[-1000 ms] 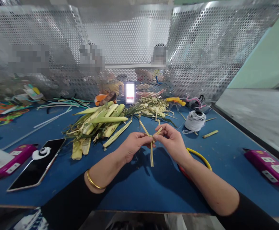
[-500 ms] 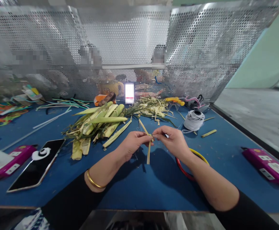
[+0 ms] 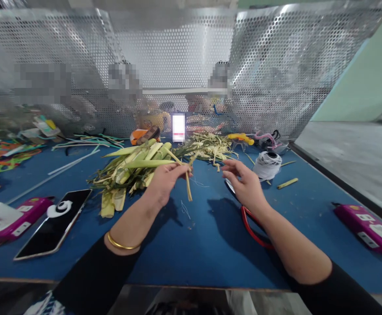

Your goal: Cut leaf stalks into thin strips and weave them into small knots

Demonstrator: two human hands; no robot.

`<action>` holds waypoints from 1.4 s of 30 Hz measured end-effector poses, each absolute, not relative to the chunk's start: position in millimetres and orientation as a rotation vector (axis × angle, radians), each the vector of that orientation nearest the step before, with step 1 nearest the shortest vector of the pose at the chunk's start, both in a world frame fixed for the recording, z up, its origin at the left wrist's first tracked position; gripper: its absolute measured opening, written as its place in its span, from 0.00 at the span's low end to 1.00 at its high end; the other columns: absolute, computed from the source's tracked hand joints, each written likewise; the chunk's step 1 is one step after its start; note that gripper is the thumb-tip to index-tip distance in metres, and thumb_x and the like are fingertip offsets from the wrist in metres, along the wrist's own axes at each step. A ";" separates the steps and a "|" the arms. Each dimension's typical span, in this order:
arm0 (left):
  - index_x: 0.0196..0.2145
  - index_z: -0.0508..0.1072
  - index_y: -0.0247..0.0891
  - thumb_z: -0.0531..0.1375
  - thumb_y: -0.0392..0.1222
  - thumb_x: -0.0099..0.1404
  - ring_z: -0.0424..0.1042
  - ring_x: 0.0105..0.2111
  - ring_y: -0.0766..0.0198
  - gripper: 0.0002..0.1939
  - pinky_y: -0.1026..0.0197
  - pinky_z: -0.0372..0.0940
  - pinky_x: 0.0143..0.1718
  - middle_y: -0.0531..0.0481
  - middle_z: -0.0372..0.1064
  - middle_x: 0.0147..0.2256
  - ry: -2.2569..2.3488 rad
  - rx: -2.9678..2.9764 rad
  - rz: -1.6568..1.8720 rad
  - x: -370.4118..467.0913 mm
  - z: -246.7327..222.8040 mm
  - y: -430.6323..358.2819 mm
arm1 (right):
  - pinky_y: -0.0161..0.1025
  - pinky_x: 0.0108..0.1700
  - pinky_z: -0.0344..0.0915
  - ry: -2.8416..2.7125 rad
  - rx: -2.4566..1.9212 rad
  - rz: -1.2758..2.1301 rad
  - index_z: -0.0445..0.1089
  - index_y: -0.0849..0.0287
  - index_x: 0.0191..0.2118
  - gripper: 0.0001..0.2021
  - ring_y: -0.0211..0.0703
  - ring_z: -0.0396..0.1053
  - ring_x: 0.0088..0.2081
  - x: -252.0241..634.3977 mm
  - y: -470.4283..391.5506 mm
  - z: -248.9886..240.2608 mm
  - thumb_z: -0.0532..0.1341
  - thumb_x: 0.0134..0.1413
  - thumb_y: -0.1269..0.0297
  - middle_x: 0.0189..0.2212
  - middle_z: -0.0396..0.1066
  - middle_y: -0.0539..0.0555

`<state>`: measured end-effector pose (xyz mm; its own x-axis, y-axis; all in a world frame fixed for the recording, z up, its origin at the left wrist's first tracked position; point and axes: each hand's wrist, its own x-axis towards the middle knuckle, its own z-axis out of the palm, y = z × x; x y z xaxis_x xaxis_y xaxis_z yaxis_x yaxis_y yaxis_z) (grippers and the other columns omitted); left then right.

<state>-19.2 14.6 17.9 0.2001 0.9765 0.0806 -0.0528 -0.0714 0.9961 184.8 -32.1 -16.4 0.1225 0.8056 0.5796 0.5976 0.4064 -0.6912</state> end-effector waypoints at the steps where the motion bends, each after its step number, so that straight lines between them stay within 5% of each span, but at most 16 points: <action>1: 0.23 0.75 0.36 0.63 0.41 0.50 0.70 0.30 0.64 0.06 0.60 0.64 0.41 0.49 0.73 0.26 0.967 1.223 1.186 -23.2 20.4 19.0 | 0.40 0.40 0.65 -1.570 -1.315 0.187 0.69 0.56 0.43 0.09 0.44 0.70 0.36 187.6 -30.7 -17.5 0.56 0.58 0.63 0.36 0.73 0.54; 15: 0.25 0.75 0.35 0.59 0.41 0.56 0.69 0.28 0.66 0.07 0.65 0.58 0.31 0.48 0.74 0.25 0.990 1.006 1.075 -21.9 12.2 23.0 | 0.36 0.35 0.55 -2.051 -1.830 0.138 0.71 0.57 0.33 0.02 0.43 0.66 0.35 158.8 4.4 -45.9 0.61 0.53 0.69 0.31 0.68 0.53; 21: 0.27 0.74 0.35 0.61 0.44 0.54 0.72 0.32 0.63 0.09 0.63 0.56 0.32 0.46 0.77 0.28 1.037 1.031 1.025 -18.5 4.3 21.2 | 0.36 0.35 0.56 -1.984 -1.759 0.124 0.64 0.57 0.30 0.04 0.43 0.65 0.33 160.6 4.1 -48.8 0.56 0.56 0.68 0.31 0.69 0.54; 26: 0.28 0.77 0.34 0.62 0.44 0.53 0.71 0.31 0.64 0.09 0.66 0.56 0.28 0.45 0.77 0.31 0.990 1.049 0.978 -19.5 1.9 21.8 | 0.37 0.34 0.60 -1.696 -1.423 0.497 0.58 0.54 0.27 0.09 0.41 0.64 0.28 173.0 -1.5 -38.6 0.52 0.58 0.61 0.23 0.66 0.49; 32: 0.35 0.78 0.34 0.65 0.44 0.51 0.73 0.31 0.64 0.14 0.67 0.61 0.31 0.45 0.76 0.31 0.843 1.076 0.786 -14.3 3.9 13.2 | 0.37 0.32 0.60 -1.670 -1.267 0.665 0.59 0.55 0.27 0.10 0.39 0.62 0.25 178.7 -7.4 -27.9 0.54 0.56 0.59 0.21 0.63 0.47; 37: 0.32 0.77 0.32 0.64 0.41 0.54 0.76 0.33 0.61 0.10 0.62 0.67 0.37 0.42 0.77 0.36 0.718 1.078 0.504 -11.1 1.4 5.4 | 0.36 0.30 0.59 -1.664 -1.257 0.652 0.61 0.55 0.28 0.06 0.38 0.62 0.24 177.8 -13.3 -19.8 0.54 0.55 0.62 0.21 0.64 0.46; 42: 0.27 0.76 0.31 0.60 0.37 0.59 0.76 0.31 0.62 0.07 0.62 0.69 0.40 0.44 0.75 0.30 0.752 1.012 0.541 -16.1 2.0 10.9 | 0.36 0.29 0.58 -1.454 -1.246 0.595 0.61 0.56 0.26 0.09 0.37 0.62 0.23 191.8 -9.5 -10.7 0.57 0.53 0.59 0.19 0.63 0.46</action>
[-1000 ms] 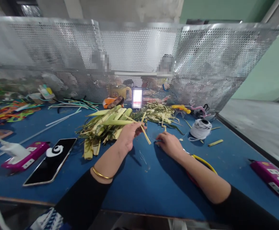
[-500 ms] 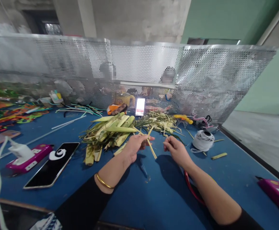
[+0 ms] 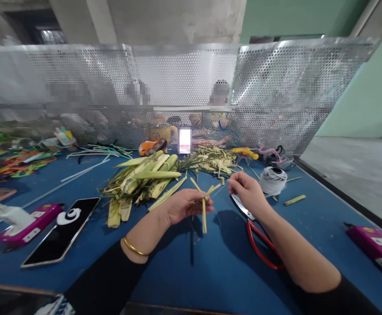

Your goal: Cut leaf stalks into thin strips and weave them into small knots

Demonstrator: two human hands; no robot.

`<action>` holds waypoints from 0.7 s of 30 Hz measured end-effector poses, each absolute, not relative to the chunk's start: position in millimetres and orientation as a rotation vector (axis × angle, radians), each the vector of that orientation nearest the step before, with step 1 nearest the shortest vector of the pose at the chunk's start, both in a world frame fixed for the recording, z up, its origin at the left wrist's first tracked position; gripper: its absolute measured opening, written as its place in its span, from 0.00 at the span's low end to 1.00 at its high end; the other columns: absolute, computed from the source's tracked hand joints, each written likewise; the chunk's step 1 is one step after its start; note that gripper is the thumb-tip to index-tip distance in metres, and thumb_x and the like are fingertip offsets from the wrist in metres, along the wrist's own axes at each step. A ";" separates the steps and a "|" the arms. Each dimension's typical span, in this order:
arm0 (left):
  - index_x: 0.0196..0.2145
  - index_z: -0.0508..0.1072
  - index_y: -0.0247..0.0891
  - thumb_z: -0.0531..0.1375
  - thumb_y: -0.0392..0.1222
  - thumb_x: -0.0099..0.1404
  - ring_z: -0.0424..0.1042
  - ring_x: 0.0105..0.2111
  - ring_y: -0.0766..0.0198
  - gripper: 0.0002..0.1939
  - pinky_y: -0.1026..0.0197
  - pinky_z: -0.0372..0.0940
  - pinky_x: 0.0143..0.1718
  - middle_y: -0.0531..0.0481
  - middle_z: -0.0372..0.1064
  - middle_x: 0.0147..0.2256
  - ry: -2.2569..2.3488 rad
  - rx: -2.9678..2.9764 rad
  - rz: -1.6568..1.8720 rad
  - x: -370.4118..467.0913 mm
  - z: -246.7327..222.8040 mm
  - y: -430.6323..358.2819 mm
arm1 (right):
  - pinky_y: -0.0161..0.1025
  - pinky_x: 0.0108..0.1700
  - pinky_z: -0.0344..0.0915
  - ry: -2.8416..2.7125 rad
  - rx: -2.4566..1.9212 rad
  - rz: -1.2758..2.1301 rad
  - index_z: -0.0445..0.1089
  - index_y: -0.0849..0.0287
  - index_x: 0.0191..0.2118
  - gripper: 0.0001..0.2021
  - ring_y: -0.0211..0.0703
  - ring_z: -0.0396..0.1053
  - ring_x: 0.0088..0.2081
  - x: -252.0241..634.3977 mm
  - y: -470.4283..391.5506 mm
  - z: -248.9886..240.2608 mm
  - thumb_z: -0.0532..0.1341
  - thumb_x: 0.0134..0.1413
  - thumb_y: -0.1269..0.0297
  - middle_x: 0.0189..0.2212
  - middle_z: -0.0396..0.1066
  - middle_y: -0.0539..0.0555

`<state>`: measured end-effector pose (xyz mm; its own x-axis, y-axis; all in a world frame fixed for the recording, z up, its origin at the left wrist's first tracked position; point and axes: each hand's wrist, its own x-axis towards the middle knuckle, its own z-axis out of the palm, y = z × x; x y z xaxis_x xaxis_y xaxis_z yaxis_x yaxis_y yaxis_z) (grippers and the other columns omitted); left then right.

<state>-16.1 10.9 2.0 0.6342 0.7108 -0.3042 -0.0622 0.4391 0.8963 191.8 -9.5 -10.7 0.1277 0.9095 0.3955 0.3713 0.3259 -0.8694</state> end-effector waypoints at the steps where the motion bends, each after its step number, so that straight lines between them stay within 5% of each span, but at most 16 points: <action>1: 0.27 0.76 0.32 0.60 0.37 0.60 0.76 0.31 0.63 0.07 0.62 0.69 0.40 0.45 0.75 0.29 0.763 0.990 0.553 -17.4 2.9 12.7 | 0.36 0.29 0.58 -1.409 -1.239 0.592 0.61 0.56 0.26 0.09 0.37 0.61 0.23 195.1 -8.6 -8.9 0.57 0.52 0.59 0.19 0.63 0.46; 6: 0.28 0.75 0.32 0.59 0.36 0.61 0.75 0.27 0.65 0.08 0.63 0.70 0.36 0.46 0.75 0.28 0.834 0.907 0.571 -21.3 5.5 18.2 | 0.36 0.28 0.57 -1.257 -1.265 0.551 0.61 0.56 0.25 0.09 0.36 0.62 0.22 205.7 -6.5 -4.0 0.58 0.50 0.58 0.19 0.64 0.46; 11: 0.32 0.76 0.32 0.59 0.36 0.60 0.76 0.30 0.64 0.06 0.64 0.70 0.32 0.42 0.76 0.40 0.882 0.957 0.597 -20.8 3.2 19.7 | 0.36 0.28 0.58 -1.235 -1.267 0.587 0.62 0.57 0.25 0.10 0.35 0.62 0.22 205.1 -7.6 -2.7 0.59 0.50 0.58 0.18 0.64 0.45; 21: 0.40 0.78 0.33 0.60 0.37 0.61 0.76 0.33 0.64 0.10 0.65 0.69 0.36 0.42 0.74 0.46 0.785 0.967 0.612 -0.3 -1.6 3.6 | 0.35 0.28 0.61 -1.242 -1.033 1.056 0.65 0.58 0.25 0.17 0.36 0.67 0.24 177.9 -19.4 -0.4 0.66 0.43 0.50 0.22 0.71 0.48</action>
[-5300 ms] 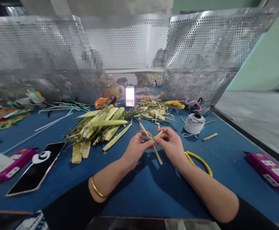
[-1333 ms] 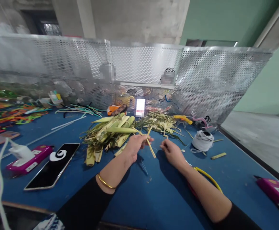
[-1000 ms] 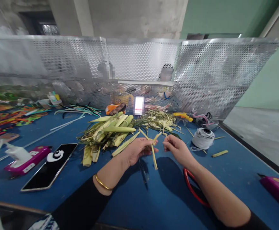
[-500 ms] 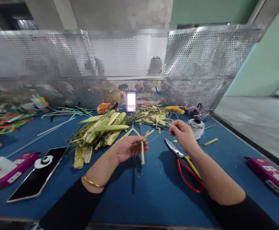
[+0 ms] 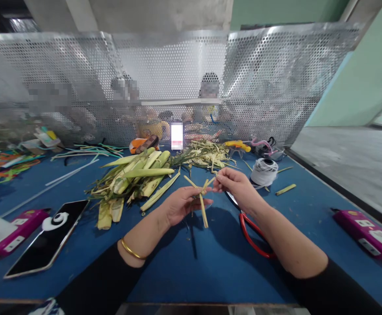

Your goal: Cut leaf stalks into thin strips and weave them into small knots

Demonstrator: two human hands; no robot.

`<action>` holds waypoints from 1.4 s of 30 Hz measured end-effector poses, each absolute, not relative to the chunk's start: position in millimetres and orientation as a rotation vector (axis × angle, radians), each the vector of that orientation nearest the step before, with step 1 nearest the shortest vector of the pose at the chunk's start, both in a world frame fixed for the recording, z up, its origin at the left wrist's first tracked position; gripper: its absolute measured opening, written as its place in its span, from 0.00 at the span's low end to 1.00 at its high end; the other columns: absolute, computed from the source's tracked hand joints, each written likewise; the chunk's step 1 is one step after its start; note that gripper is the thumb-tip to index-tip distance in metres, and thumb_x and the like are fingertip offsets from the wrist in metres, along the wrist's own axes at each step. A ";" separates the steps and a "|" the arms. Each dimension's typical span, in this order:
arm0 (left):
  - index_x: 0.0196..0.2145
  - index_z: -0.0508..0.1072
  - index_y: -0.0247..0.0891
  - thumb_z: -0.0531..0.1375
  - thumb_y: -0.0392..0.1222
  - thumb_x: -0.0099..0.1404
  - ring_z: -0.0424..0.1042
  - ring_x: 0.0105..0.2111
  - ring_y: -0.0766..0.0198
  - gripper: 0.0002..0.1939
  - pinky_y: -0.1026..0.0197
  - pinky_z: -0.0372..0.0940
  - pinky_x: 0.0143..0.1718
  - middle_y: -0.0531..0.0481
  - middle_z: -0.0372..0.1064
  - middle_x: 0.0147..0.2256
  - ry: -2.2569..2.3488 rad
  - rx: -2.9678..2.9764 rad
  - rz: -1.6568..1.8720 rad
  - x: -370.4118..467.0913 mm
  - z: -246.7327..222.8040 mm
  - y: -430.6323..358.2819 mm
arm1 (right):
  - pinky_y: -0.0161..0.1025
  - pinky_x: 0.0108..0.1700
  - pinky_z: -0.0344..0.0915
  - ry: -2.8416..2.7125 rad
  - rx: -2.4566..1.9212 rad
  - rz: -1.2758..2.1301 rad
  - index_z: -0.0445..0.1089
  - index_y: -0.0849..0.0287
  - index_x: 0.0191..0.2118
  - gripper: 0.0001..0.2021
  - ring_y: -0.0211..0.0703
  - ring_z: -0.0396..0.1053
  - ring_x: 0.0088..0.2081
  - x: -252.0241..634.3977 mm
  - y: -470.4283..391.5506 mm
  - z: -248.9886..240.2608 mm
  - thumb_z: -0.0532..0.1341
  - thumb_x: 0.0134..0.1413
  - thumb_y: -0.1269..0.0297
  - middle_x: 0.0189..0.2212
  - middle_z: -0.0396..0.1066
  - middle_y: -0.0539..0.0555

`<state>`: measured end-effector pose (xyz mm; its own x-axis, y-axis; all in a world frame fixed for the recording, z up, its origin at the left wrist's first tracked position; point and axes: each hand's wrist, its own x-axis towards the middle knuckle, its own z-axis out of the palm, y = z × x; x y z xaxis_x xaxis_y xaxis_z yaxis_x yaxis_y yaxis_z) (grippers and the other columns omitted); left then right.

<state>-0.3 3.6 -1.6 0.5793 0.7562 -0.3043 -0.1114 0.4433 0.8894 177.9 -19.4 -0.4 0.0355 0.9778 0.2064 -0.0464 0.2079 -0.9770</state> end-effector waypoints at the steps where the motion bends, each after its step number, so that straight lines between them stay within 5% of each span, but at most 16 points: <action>1: 0.40 0.77 0.33 0.59 0.37 0.61 0.76 0.34 0.63 0.10 0.65 0.70 0.37 0.41 0.74 0.45 0.751 0.945 0.578 1.0 -2.6 2.0 | 0.35 0.29 0.62 -1.225 -1.015 1.083 0.65 0.58 0.26 0.17 0.36 0.67 0.24 176.4 -19.6 -1.6 0.66 0.42 0.49 0.22 0.71 0.48; 10: 0.29 0.73 0.31 0.57 0.36 0.64 0.73 0.26 0.66 0.09 0.63 0.70 0.37 0.48 0.72 0.27 0.691 0.793 0.524 -8.1 -2.8 6.8 | 0.34 0.29 0.64 -0.938 -0.984 1.058 0.65 0.58 0.25 0.18 0.36 0.69 0.26 194.6 -12.9 0.6 0.71 0.36 0.52 0.23 0.69 0.49; 17: 0.34 0.75 0.33 0.59 0.34 0.62 0.74 0.28 0.67 0.05 0.65 0.69 0.32 0.42 0.74 0.45 0.772 0.820 0.610 -6.8 1.1 6.3 | 0.33 0.29 0.64 -0.933 -0.968 1.087 0.65 0.58 0.26 0.17 0.36 0.69 0.27 194.9 -15.4 4.8 0.70 0.38 0.53 0.24 0.69 0.49; 27: 0.40 0.76 0.34 0.57 0.35 0.64 0.76 0.38 0.62 0.09 0.61 0.70 0.42 0.41 0.69 0.52 0.649 0.835 0.599 5.2 -7.0 -2.9 | 0.33 0.31 0.64 -0.962 -0.840 1.182 0.67 0.58 0.25 0.16 0.35 0.69 0.26 177.8 -19.3 0.3 0.70 0.39 0.53 0.24 0.69 0.48; 35: 0.30 0.74 0.32 0.57 0.34 0.63 0.75 0.29 0.65 0.07 0.61 0.71 0.39 0.47 0.73 0.29 0.664 0.855 0.529 3.9 -10.8 -1.0 | 0.32 0.30 0.64 -0.856 -0.857 1.150 0.67 0.58 0.25 0.17 0.34 0.69 0.27 182.5 -15.8 -1.0 0.72 0.36 0.53 0.24 0.69 0.47; 42: 0.29 0.74 0.32 0.57 0.35 0.63 0.72 0.25 0.68 0.08 0.66 0.69 0.31 0.48 0.72 0.26 0.838 0.794 0.772 2.4 -12.2 8.6 | 0.35 0.28 0.62 -1.027 -1.126 0.779 0.62 0.57 0.24 0.12 0.35 0.65 0.23 199.8 -7.2 -3.5 0.63 0.47 0.57 0.20 0.65 0.46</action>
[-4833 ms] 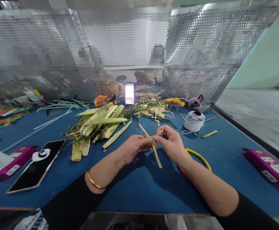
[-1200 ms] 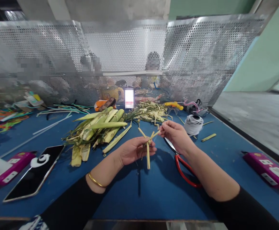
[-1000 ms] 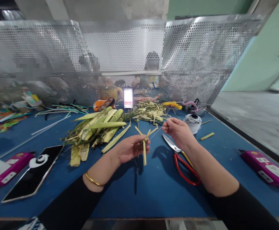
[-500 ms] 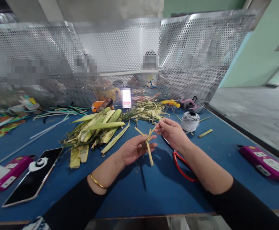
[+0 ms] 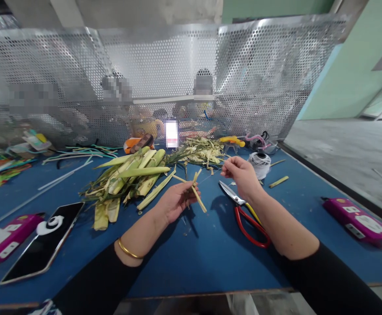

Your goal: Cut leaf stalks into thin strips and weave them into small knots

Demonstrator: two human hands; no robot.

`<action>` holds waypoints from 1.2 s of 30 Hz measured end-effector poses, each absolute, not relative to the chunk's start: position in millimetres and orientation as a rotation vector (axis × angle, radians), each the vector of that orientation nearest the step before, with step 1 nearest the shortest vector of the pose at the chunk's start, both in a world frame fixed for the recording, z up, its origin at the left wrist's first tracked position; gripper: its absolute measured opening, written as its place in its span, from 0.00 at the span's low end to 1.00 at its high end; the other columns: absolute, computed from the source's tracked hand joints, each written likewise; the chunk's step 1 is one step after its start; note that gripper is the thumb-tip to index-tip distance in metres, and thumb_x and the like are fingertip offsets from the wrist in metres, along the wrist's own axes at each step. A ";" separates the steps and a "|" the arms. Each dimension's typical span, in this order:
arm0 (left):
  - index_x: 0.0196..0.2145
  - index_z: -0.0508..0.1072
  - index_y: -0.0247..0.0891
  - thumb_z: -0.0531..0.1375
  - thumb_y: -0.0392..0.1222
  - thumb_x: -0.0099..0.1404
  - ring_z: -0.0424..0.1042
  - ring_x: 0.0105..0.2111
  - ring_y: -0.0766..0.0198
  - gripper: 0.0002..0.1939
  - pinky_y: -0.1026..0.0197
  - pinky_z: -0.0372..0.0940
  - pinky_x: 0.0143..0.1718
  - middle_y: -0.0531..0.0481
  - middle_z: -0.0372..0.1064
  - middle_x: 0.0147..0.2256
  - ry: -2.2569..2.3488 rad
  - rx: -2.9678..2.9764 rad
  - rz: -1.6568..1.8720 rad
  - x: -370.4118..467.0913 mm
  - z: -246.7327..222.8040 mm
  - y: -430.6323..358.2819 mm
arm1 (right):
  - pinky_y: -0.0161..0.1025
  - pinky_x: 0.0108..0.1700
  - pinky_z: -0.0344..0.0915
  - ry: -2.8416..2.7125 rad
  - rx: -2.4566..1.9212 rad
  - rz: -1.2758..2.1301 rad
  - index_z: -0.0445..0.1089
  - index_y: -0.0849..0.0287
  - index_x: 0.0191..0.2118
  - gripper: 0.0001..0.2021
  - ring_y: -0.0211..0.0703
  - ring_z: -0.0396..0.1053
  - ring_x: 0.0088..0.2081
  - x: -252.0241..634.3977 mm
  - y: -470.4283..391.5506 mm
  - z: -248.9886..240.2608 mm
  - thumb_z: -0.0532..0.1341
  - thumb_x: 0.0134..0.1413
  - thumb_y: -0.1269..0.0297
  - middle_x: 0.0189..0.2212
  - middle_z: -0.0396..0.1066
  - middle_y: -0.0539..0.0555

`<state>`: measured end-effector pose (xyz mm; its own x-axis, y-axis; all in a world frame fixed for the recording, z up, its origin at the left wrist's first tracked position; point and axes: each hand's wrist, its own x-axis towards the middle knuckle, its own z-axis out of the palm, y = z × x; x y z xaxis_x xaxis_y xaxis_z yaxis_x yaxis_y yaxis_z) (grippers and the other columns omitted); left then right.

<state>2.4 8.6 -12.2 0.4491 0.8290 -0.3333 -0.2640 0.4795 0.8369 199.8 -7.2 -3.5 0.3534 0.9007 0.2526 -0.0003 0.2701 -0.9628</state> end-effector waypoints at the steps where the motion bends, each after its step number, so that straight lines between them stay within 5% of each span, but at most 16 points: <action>1: 0.28 0.74 0.32 0.58 0.35 0.63 0.71 0.24 0.68 0.08 0.66 0.69 0.30 0.48 0.71 0.25 0.870 0.805 0.782 2.4 -11.7 8.6 | 0.35 0.29 0.62 -1.125 -1.221 0.689 0.61 0.56 0.25 0.10 0.36 0.65 0.23 202.1 -7.8 -3.8 0.61 0.50 0.59 0.19 0.65 0.46; 3: 0.27 0.74 0.31 0.58 0.35 0.62 0.71 0.24 0.68 0.08 0.67 0.69 0.29 0.48 0.71 0.24 0.912 0.849 0.784 2.4 -10.3 7.7 | 0.38 0.32 0.62 -1.341 -1.471 0.427 0.63 0.57 0.26 0.06 0.40 0.66 0.25 206.3 -10.8 -3.3 0.57 0.52 0.64 0.21 0.67 0.49; 6: 0.27 0.74 0.31 0.59 0.35 0.61 0.72 0.23 0.67 0.07 0.66 0.69 0.29 0.48 0.71 0.23 0.942 0.936 0.777 1.7 -7.5 5.2 | 0.45 0.43 0.60 -1.599 -1.782 -0.090 0.71 0.59 0.32 0.04 0.49 0.69 0.38 209.0 -17.0 0.0 0.59 0.49 0.69 0.36 0.73 0.59; 9: 0.27 0.74 0.31 0.61 0.36 0.59 0.72 0.23 0.67 0.06 0.65 0.69 0.29 0.48 0.71 0.23 0.944 0.992 0.774 0.8 -4.3 3.1 | 0.48 0.50 0.58 -1.814 -1.716 -0.030 0.74 0.59 0.37 0.08 0.53 0.68 0.47 202.1 -19.4 0.4 0.59 0.51 0.69 0.45 0.73 0.60; 14: 0.26 0.74 0.32 0.63 0.38 0.56 0.72 0.23 0.67 0.06 0.65 0.68 0.30 0.48 0.72 0.23 0.906 1.021 0.747 -0.1 -3.2 1.9 | 0.39 0.46 0.63 -1.883 -1.276 0.858 0.74 0.57 0.35 0.07 0.44 0.71 0.42 175.4 -15.6 -18.8 0.59 0.51 0.66 0.38 0.76 0.52; 22: 0.25 0.74 0.31 0.67 0.41 0.50 0.71 0.23 0.67 0.10 0.65 0.67 0.28 0.47 0.72 0.24 0.968 1.031 0.762 0.2 -3.3 1.2 | 0.33 0.24 0.58 -1.645 -1.415 0.975 0.64 0.58 0.23 0.10 0.35 0.62 0.17 173.9 -17.7 -21.6 0.57 0.52 0.61 0.16 0.64 0.45; 26: 0.25 0.74 0.32 0.66 0.40 0.51 0.71 0.22 0.67 0.08 0.65 0.67 0.28 0.47 0.72 0.23 1.016 1.049 0.789 0.3 -2.5 1.1 | 0.33 0.22 0.51 -1.811 -1.473 0.765 0.61 0.57 0.24 0.09 0.33 0.55 0.17 178.1 -22.8 -6.9 0.55 0.53 0.63 0.16 0.58 0.44; 32: 0.23 0.73 0.33 0.63 0.38 0.54 0.71 0.22 0.67 0.07 0.64 0.67 0.29 0.49 0.72 0.22 1.058 1.169 0.718 0.6 -4.0 1.8 | 0.34 0.31 0.53 -2.117 -1.361 0.140 0.64 0.58 0.30 0.09 0.38 0.62 0.30 176.9 -30.4 -0.9 0.51 0.60 0.66 0.27 0.65 0.51; 36: 0.22 0.74 0.33 0.63 0.37 0.53 0.70 0.22 0.67 0.06 0.64 0.66 0.28 0.51 0.71 0.21 1.005 1.379 0.578 -0.7 -5.3 -0.6 | 0.33 0.30 0.52 -2.257 -1.297 -0.009 0.67 0.58 0.34 0.09 0.37 0.63 0.30 176.5 -32.8 -0.7 0.51 0.62 0.65 0.31 0.67 0.53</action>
<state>-0.7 -0.6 -5.3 0.4915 0.8368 -0.2411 0.2124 0.1533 0.9651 176.5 -32.8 -0.7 -0.3967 0.8013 0.4479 0.8047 0.5383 -0.2503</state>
